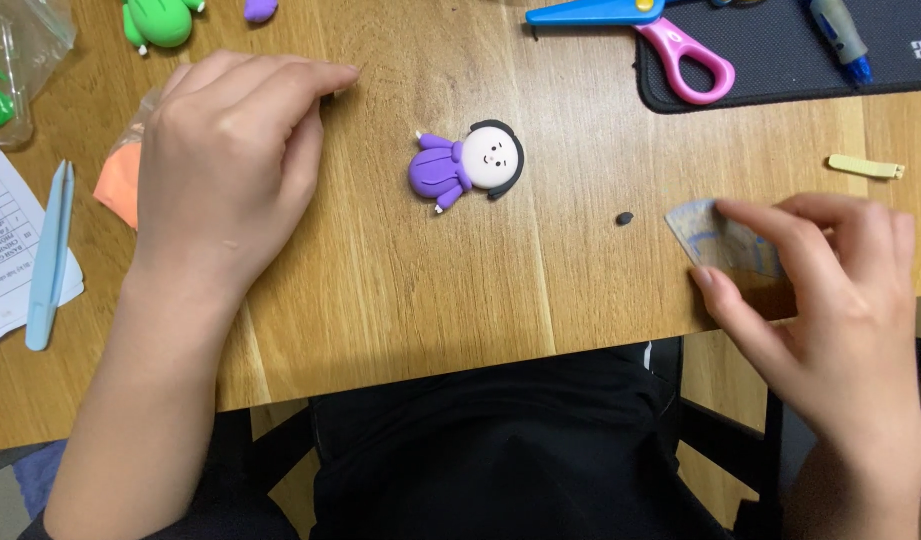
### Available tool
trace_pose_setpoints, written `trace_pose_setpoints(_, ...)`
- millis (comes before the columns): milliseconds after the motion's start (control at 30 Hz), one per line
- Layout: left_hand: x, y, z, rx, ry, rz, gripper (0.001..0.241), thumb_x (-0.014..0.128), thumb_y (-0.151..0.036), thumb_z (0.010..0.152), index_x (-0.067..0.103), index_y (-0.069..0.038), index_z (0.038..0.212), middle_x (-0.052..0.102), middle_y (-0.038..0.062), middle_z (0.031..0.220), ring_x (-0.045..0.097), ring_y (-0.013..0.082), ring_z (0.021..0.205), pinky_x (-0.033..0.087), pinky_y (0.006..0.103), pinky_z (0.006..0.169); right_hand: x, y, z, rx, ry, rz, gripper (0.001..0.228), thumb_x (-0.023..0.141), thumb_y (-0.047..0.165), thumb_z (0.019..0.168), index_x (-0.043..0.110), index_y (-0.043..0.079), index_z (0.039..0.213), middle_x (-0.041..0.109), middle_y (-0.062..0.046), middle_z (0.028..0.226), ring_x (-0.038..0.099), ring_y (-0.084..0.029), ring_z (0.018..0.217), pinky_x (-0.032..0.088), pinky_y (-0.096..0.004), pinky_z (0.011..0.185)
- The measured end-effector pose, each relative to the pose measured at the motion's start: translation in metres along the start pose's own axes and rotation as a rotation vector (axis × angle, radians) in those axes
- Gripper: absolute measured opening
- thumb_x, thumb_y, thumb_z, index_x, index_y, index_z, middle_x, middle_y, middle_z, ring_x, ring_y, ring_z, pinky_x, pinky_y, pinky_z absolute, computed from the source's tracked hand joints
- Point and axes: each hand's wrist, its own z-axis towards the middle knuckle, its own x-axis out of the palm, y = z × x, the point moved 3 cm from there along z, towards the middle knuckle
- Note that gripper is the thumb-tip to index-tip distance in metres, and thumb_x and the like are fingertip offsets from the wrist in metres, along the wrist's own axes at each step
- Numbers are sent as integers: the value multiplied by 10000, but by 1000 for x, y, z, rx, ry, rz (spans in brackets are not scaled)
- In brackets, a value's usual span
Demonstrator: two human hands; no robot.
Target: Assembling a small clay figure by attaching hair and details using hands and a plastic tool
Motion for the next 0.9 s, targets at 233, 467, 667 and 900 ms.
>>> trace_pose_setpoints(233,-1,-1,0,13,7,2,264,668,136,1030,777,0,1229,790,130,1180,680,329,1022,517,442,916,-11,2,-24,-20,41,69,419,821,198,949,730,18,1316,661,-181,1379,638,-303,1156,432,-436,1041)
trace_pose_setpoints(467,0,-1,-1,11,7,-6,276,674,148,1023,774,-3,1231,782,127,1185,675,335,1038,517,447,925,-12,4,-23,-7,18,121,486,859,228,900,718,-9,1300,696,-175,1331,646,-294,1157,431,-408,1039)
trace_pose_setpoints(667,0,-2,0,20,12,9,256,684,135,1037,769,-12,1228,773,118,1183,663,336,1023,508,447,904,-4,-5,-36,15,24,118,741,884,325,824,657,-15,1442,665,-161,1289,603,-286,1113,414,-422,994)
trace_pose_setpoints(900,2,-3,2,6,-10,-8,192,705,109,1080,771,4,1227,683,143,1199,655,351,1026,501,460,864,-7,-1,-23,85,81,176,601,906,318,771,710,48,1271,636,-89,1114,599,-220,972,419,-370,1003)
